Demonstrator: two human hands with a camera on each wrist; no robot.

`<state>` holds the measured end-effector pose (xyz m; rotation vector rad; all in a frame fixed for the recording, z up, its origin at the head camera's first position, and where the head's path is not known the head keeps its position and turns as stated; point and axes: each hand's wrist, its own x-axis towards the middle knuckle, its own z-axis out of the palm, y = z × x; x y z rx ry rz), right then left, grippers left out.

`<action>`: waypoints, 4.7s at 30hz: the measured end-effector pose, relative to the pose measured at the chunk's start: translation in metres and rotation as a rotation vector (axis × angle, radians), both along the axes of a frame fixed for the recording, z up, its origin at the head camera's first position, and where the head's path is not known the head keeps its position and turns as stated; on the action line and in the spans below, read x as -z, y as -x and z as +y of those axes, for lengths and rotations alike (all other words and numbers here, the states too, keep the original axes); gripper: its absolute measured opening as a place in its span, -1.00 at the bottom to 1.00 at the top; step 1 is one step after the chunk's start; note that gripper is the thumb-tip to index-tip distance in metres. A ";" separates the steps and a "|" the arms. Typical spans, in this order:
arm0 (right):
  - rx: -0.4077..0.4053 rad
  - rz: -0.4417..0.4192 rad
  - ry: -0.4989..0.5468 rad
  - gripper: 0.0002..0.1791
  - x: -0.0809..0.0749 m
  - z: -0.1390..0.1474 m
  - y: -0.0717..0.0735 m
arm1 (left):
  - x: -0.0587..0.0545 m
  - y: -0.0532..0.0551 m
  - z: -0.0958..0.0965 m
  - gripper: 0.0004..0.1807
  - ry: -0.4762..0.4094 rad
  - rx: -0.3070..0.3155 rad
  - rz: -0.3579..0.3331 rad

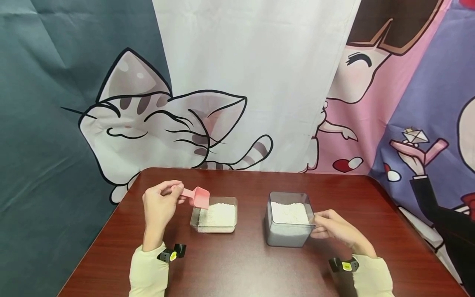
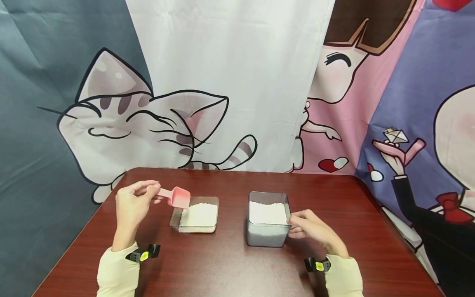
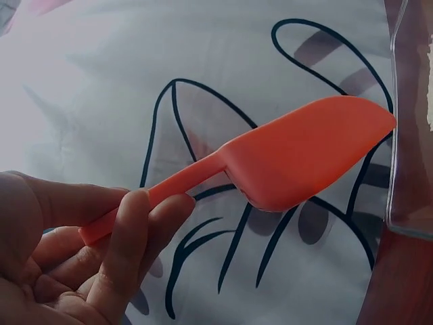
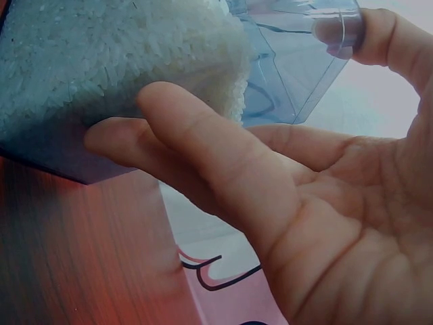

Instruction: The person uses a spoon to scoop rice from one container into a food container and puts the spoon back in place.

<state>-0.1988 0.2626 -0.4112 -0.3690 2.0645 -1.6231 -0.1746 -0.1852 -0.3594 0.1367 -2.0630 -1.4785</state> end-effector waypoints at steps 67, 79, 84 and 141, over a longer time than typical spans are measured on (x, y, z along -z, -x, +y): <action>0.034 -0.020 -0.014 -0.66 0.006 0.000 0.000 | -0.026 0.031 0.198 -0.89 0.483 0.382 0.045; 0.008 -0.015 0.014 -0.66 0.004 -0.001 0.000 | -0.006 0.037 0.210 -0.88 0.473 0.301 0.017; 0.005 -0.017 0.023 -0.68 0.004 -0.001 0.002 | 0.001 0.036 0.218 -0.84 0.298 0.355 -0.114; -0.026 -0.029 0.026 -0.65 0.005 0.001 0.005 | 0.030 0.029 0.206 -0.94 -0.519 0.386 -0.279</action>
